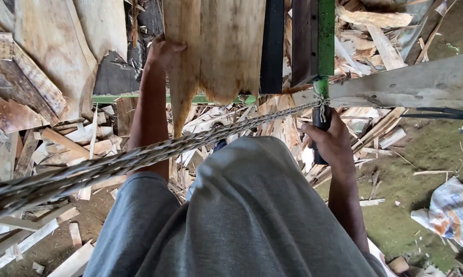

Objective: Using a manual shearing machine to cut thin sheets of wood veneer to size.

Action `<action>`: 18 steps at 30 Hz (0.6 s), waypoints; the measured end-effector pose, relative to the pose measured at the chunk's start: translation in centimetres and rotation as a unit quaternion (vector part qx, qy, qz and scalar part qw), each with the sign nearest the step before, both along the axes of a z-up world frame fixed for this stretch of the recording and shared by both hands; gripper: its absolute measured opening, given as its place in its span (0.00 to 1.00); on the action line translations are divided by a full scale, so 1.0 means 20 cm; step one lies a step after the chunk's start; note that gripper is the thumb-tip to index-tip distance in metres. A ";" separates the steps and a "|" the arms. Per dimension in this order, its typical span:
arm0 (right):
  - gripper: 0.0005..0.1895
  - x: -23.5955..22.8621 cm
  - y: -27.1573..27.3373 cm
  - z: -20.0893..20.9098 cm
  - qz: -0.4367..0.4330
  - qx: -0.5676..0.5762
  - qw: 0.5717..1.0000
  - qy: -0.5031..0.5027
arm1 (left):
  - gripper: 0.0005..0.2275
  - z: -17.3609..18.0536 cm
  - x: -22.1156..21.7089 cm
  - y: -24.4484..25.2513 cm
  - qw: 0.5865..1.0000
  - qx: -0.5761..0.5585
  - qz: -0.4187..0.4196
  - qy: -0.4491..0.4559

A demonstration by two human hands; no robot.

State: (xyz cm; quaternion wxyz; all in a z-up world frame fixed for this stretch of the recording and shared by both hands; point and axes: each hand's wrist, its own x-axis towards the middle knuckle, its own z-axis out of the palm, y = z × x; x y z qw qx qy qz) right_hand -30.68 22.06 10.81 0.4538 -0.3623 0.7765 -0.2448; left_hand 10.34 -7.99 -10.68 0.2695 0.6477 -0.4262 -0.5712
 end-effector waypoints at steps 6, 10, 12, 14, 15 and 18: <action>0.24 0.02 -0.01 0.02 0.009 -0.008 0.999 0.039 | 0.23 0.19 -0.10 0.09 0.999 -0.005 0.027 0.023; 0.23 0.00 0.00 0.00 -0.002 0.012 0.999 0.040 | 0.20 0.13 -0.06 0.04 1.000 -0.015 0.002 0.007; 0.24 -0.02 0.02 -0.04 0.013 -0.007 0.999 0.044 | 0.20 0.13 -0.07 0.05 1.000 0.006 0.011 -0.019; 0.24 -0.01 0.03 -0.02 0.006 -0.009 0.999 0.035 | 0.19 0.14 -0.07 0.06 0.998 0.009 -0.007 -0.059; 0.25 0.00 0.01 -0.01 0.000 -0.019 0.999 0.027 | 0.19 0.15 -0.08 0.05 0.995 0.003 -0.024 -0.097; 0.24 0.00 0.01 -0.01 -0.007 -0.017 1.000 0.017 | 0.20 0.20 -0.11 0.11 0.999 -0.015 0.020 0.028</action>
